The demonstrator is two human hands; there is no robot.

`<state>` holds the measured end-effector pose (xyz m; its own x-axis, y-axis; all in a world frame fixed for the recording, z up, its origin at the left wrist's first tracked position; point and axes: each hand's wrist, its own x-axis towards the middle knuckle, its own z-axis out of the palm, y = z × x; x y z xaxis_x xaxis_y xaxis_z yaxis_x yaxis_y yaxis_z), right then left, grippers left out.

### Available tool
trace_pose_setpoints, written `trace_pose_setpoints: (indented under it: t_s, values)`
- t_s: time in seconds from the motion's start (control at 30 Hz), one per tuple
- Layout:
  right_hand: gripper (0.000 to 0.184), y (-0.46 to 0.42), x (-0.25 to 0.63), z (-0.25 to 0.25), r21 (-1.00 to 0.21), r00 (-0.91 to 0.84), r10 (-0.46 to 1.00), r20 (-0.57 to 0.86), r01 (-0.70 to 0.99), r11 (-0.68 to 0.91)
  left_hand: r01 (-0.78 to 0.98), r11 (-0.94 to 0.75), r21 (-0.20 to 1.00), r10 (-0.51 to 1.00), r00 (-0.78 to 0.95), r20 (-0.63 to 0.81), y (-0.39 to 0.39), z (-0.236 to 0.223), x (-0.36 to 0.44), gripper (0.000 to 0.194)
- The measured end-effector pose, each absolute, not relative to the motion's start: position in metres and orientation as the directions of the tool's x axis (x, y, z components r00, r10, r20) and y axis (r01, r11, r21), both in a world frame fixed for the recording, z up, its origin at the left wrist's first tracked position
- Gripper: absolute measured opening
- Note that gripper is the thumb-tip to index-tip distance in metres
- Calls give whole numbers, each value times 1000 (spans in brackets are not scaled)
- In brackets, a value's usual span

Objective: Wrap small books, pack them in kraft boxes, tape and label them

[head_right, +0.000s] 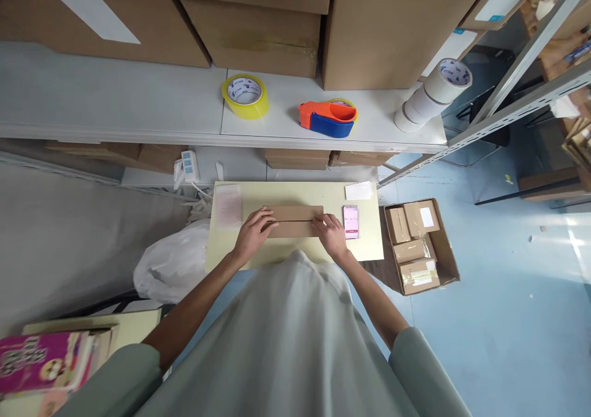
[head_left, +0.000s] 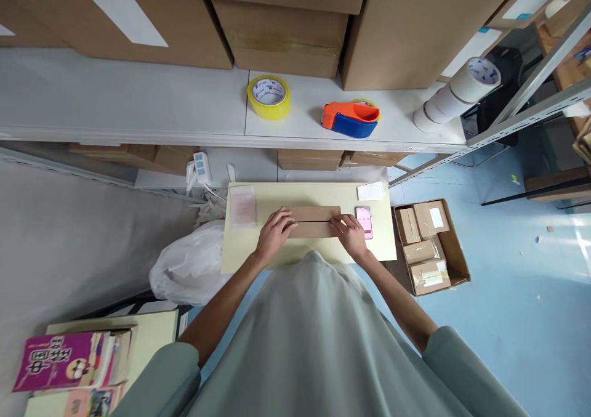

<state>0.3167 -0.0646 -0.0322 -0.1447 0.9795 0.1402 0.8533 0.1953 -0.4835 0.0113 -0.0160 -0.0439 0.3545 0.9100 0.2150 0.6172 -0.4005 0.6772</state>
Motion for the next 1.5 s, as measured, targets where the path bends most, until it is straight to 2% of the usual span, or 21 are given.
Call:
trace_pose_setpoints:
  t_s: [0.37,0.57,0.7,0.9,1.1,1.3,1.5]
  values:
    - [30,-63,309,-42,-581,-29,987,159,805,118,640,-352,683,931,314,185,-16,-44,19,7]
    - [28,-67,308,-46,-598,-6,983,184,793,117,643,-329,692,942,278,189,-16,-41,19,9]
    - [28,-67,310,-46,-691,41,983,181,717,97,665,-273,695,962,190,196,-21,-43,22,13]
    - [31,-68,310,-45,-811,183,977,106,585,-21,679,-202,706,978,96,187,-28,-49,30,16]
    - [32,-70,306,-42,-832,214,972,96,553,-39,681,-154,716,982,26,187,-33,-45,39,19]
    - [28,-68,312,-45,-835,192,972,134,550,7,688,-146,711,984,27,176,-33,-43,43,21]
    - [29,-65,315,-48,-806,187,978,95,591,-35,704,-150,695,984,38,174,-30,-45,43,19]
